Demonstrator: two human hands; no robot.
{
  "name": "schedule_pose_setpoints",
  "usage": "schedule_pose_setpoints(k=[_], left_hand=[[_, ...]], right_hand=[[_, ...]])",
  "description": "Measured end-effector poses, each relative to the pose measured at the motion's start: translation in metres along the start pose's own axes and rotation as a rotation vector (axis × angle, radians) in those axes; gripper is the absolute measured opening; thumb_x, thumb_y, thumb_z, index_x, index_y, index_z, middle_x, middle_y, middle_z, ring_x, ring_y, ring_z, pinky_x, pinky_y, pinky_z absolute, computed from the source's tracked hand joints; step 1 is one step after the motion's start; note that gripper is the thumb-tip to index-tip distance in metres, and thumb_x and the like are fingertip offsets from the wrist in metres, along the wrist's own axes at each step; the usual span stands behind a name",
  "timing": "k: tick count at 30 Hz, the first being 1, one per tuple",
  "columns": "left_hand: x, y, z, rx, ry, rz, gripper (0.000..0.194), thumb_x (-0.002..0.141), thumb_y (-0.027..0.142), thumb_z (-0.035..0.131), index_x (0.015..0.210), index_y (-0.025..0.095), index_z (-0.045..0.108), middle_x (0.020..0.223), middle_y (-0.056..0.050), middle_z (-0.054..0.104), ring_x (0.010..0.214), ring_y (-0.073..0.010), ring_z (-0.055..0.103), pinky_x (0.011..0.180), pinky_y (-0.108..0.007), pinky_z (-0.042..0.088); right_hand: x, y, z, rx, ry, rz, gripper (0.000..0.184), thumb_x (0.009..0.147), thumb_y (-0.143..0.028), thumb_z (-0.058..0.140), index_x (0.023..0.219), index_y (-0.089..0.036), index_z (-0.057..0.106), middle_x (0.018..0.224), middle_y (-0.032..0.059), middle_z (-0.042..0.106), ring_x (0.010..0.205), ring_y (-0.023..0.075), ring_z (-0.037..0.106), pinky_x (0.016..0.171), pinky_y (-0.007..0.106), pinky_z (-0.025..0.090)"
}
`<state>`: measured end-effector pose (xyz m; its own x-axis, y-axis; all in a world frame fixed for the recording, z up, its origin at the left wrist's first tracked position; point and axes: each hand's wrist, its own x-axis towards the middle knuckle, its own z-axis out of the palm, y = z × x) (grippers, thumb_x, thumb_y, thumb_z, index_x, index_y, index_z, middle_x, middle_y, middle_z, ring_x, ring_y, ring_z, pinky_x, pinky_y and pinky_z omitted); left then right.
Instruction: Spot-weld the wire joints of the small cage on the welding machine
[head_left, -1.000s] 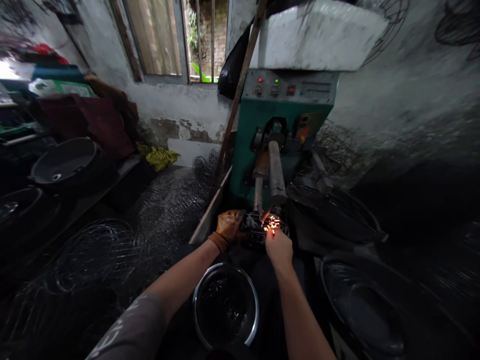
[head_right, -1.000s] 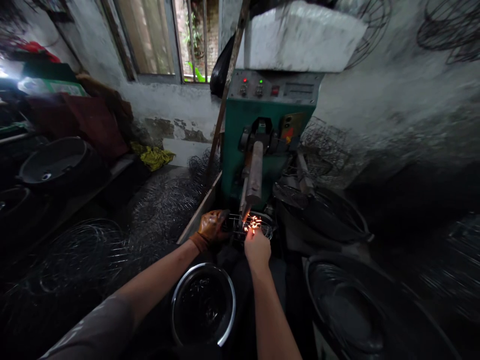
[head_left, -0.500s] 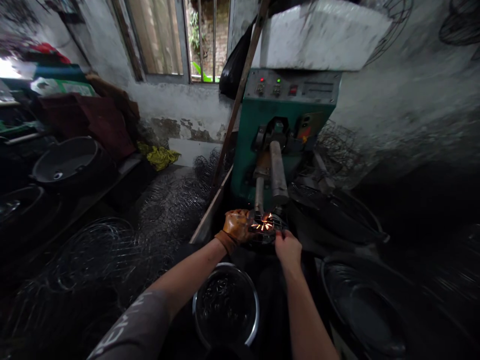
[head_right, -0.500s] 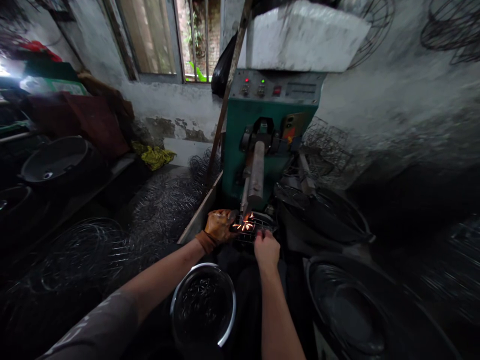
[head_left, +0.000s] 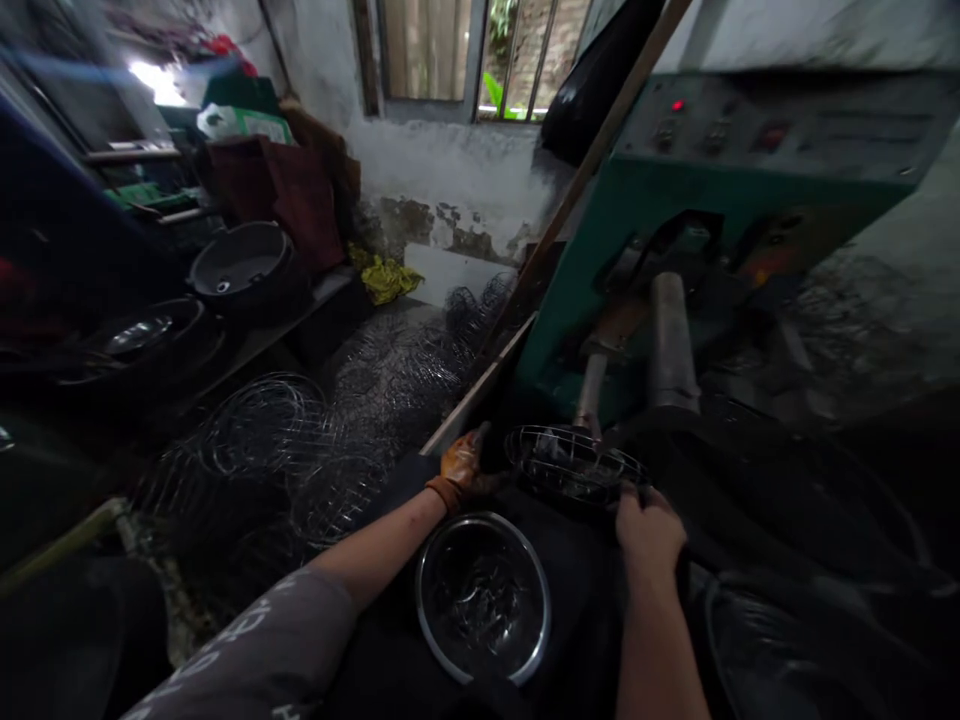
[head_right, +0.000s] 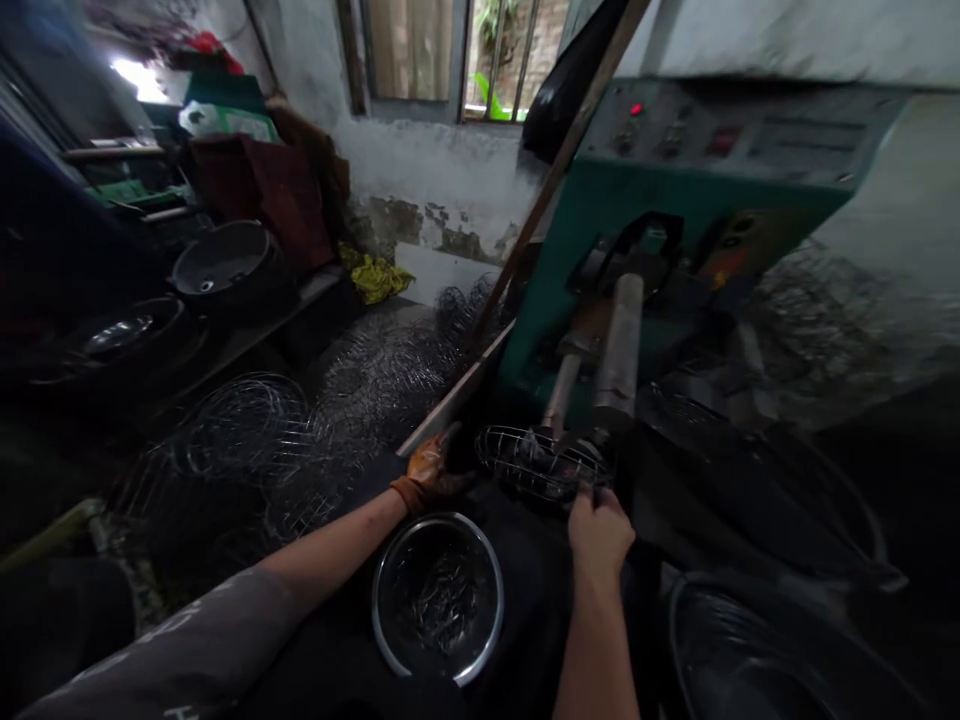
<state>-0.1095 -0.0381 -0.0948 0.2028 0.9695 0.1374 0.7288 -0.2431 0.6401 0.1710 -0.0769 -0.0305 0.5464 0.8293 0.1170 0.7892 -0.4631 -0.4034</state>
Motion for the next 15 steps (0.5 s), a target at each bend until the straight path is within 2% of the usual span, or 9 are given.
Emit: schedule_pose_setpoints(k=[4, 8, 11, 15], left_hand=[[0.022, 0.013, 0.006, -0.053, 0.020, 0.056, 0.109, 0.066, 0.047, 0.084, 0.159, 0.016, 0.037, 0.152, -0.015, 0.053, 0.137, -0.0337, 0.054, 0.116, -0.045, 0.045], [0.046, 0.029, 0.010, -0.125, -0.039, 0.158, 0.101, 0.064, 0.041, 0.084, 0.154, 0.019, 0.044, 0.151, -0.012, 0.055, 0.138, -0.0310, 0.054, 0.117, -0.043, 0.045], [0.052, 0.036, 0.009, -0.134, -0.039, 0.181, 0.085, 0.067, 0.040, 0.080, 0.145, 0.019, 0.055, 0.140, -0.010, 0.064, 0.130, -0.0292, 0.060, 0.113, -0.041, 0.048], [0.051, 0.045, 0.002, -0.076, -0.001, 0.250, 0.077, 0.066, 0.040, 0.079, 0.137, 0.018, 0.061, 0.130, -0.010, 0.070, 0.121, -0.0296, 0.066, 0.106, -0.041, 0.052]], right_hand=[[0.002, 0.001, 0.001, 0.003, -0.010, 0.026, 0.036, 0.089, -0.034, 0.044, 0.085, -0.012, 0.072, 0.083, 0.0200, 0.071, 0.088, 0.0342, 0.066, 0.078, 0.038, 0.048], [0.001, -0.001, -0.002, 0.055, -0.013, 0.036, 0.034, 0.087, -0.036, 0.044, 0.082, -0.015, 0.070, 0.078, 0.0183, 0.069, 0.082, 0.0329, 0.064, 0.074, 0.038, 0.047], [0.000, 0.001, -0.004, 0.124, 0.009, 0.034, 0.031, 0.083, -0.038, 0.044, 0.075, -0.018, 0.066, 0.076, 0.0178, 0.069, 0.082, 0.0328, 0.064, 0.074, 0.038, 0.048], [-0.002, 0.010, 0.001, 0.307, 0.006, 0.102, 0.025, 0.077, -0.042, 0.048, 0.068, -0.022, 0.060, 0.071, 0.0155, 0.068, 0.080, 0.0314, 0.063, 0.073, 0.037, 0.049]])
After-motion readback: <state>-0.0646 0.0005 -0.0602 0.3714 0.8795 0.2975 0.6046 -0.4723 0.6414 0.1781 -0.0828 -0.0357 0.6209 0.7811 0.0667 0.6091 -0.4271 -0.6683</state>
